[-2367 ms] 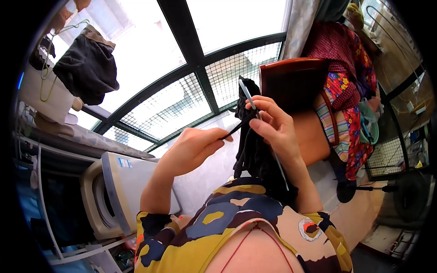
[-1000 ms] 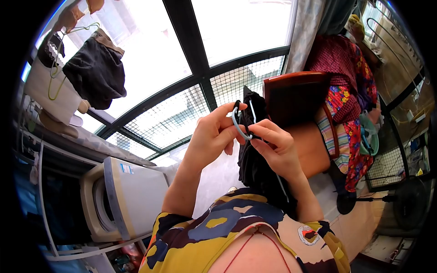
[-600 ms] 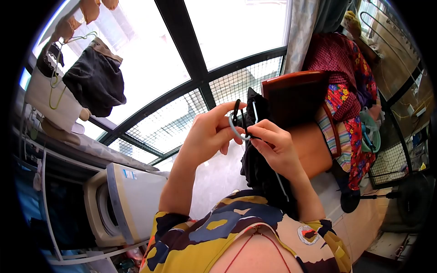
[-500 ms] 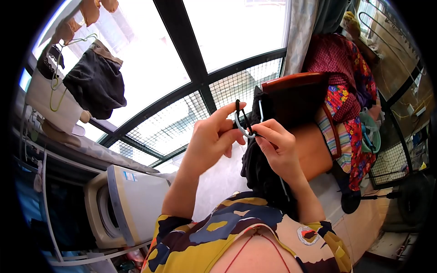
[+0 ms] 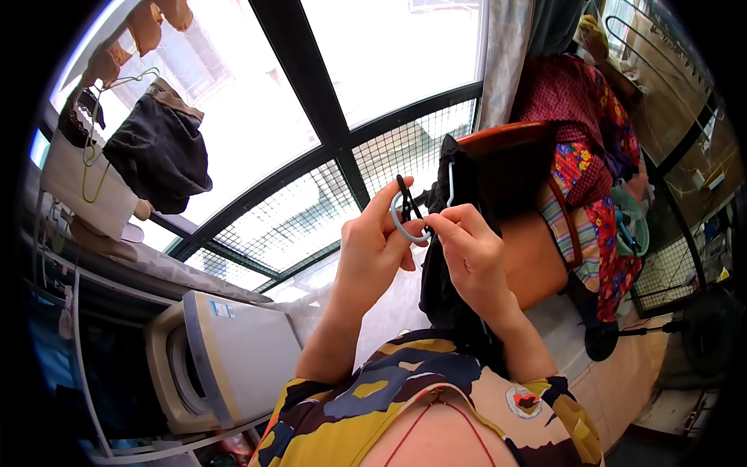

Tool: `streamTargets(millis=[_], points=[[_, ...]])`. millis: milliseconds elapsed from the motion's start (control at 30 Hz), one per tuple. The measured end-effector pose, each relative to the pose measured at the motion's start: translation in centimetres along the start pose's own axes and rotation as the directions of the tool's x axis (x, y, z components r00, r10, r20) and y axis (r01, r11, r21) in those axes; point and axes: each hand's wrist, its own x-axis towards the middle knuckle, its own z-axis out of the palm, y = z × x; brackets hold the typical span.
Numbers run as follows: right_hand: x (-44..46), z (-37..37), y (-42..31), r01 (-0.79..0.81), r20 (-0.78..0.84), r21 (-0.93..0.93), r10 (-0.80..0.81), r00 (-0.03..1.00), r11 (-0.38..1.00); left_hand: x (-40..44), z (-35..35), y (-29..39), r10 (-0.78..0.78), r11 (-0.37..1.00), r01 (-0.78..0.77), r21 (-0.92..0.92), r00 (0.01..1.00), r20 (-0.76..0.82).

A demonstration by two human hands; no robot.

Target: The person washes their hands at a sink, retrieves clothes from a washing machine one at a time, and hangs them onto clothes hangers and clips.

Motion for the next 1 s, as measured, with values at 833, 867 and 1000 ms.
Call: streamTargets(millis=[833,867,1000], points=[[2.4,-1.9,2.1,-0.276,0.035,0.425,0.289,0.957,0.862,-0.1,5.1,-5.9,0.78,0.569,-0.692,0.445,0.626,-0.023],[2.7,-2.6,1.5,-0.375,0.119,0.542,0.373,0.92,0.752,0.1,4.9,-6.7,0.758,0.596,-0.672,0.439,0.651,-0.032],[3.2,-3.6,0.7,-0.541,0.344,0.703,0.445,0.827,0.461,0.4,4.4,-8.3,0.519,0.776,-0.483,0.406,0.854,0.026]])
